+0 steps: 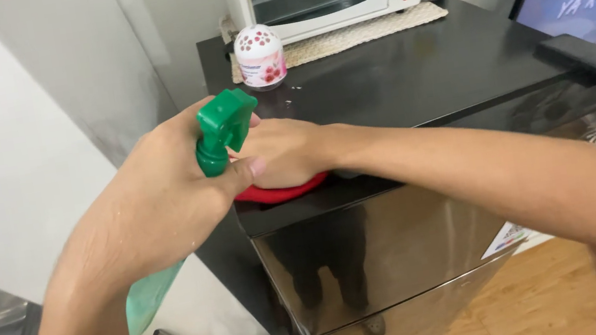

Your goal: Sweeping the floor with a broom and dustpan followed by cleaning the exterior of a refrigerator with spray and a cloth.

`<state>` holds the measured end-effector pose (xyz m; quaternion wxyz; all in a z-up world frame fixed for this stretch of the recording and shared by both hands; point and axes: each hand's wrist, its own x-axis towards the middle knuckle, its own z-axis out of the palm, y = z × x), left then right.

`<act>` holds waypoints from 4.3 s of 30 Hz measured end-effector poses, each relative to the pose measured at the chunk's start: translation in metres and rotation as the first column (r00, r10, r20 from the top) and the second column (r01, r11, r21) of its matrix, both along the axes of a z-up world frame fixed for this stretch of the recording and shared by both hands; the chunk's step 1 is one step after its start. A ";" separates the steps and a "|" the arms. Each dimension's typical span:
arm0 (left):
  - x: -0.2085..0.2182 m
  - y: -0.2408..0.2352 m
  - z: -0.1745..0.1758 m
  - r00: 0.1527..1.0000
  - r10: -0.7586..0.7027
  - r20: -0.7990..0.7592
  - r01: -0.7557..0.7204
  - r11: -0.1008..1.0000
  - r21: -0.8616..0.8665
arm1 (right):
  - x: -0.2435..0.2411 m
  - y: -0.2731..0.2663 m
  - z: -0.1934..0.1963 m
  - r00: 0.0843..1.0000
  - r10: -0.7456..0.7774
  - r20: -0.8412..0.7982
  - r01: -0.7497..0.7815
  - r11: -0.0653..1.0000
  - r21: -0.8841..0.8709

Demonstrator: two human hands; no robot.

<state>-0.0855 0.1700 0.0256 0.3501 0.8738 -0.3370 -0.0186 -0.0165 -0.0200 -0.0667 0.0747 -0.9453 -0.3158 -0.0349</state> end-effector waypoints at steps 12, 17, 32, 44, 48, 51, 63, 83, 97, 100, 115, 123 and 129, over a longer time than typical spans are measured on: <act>-0.045 -0.089 0.035 0.983 0.147 -0.113 -0.087 0.903 0.420 | 0.006 -0.358 -0.043 0.765 -0.641 -0.066 0.635 0.767 -0.089; -0.034 -0.107 0.015 0.994 0.092 -0.066 -0.058 0.914 0.401 | 0.051 -0.470 -0.071 0.606 -0.792 -0.070 0.786 0.610 -0.094; -0.072 -0.102 -0.016 0.975 0.184 0.127 -0.219 0.903 0.371 | -0.108 -0.278 -0.010 0.765 -0.607 -0.214 0.635 0.767 0.094; -0.149 0.005 -0.109 0.985 0.099 -0.138 -0.098 0.995 0.011 | -0.184 -0.079 -0.050 0.698 -0.226 0.680 -0.013 0.945 0.326; -0.170 0.040 -0.141 0.884 0.205 -0.420 -0.179 0.979 0.100 | -0.176 -0.048 -0.113 0.621 -0.294 0.726 0.149 0.954 0.259; -0.179 0.061 -0.167 0.927 0.127 -0.352 -0.143 0.989 -0.020 | -0.160 -0.038 -0.173 0.657 -0.382 0.650 0.297 0.924 0.243; -0.167 0.055 -0.313 0.902 0.118 -0.415 -0.146 0.989 -0.035 | -0.157 0.011 -0.503 0.930 -0.049 0.366 0.021 0.997 0.080; -0.140 0.011 -0.486 0.858 0.048 -0.512 -0.093 0.994 -0.063 | -0.175 -0.123 -0.569 0.705 -0.288 -0.648 0.086 -0.872 0.481; -0.077 -0.008 -0.558 0.891 -0.203 -0.406 0.250 0.966 0.067 | -0.197 0.135 -0.728 0.697 -0.502 -0.512 0.036 -0.689 0.724; -0.075 -0.018 -0.575 0.869 -0.223 -0.442 0.261 0.965 0.026 | -0.275 0.124 -0.746 0.729 -0.423 -0.537 0.075 -0.731 0.678; -0.082 0.037 -0.574 0.857 -0.244 -0.454 0.200 0.969 -0.143 | -0.287 -0.085 -0.663 0.739 -0.517 -0.433 -0.093 -0.714 0.694; -0.095 0.096 -0.530 0.819 -0.112 -0.563 0.119 0.993 -0.023 | -0.114 0.059 -0.693 0.471 -0.836 -0.281 -0.145 -0.388 0.910; -0.097 0.111 -0.529 0.888 -0.201 -0.413 0.137 0.974 -0.179 | -0.124 0.178 -0.677 0.334 -0.934 0.126 0.553 0.303 0.776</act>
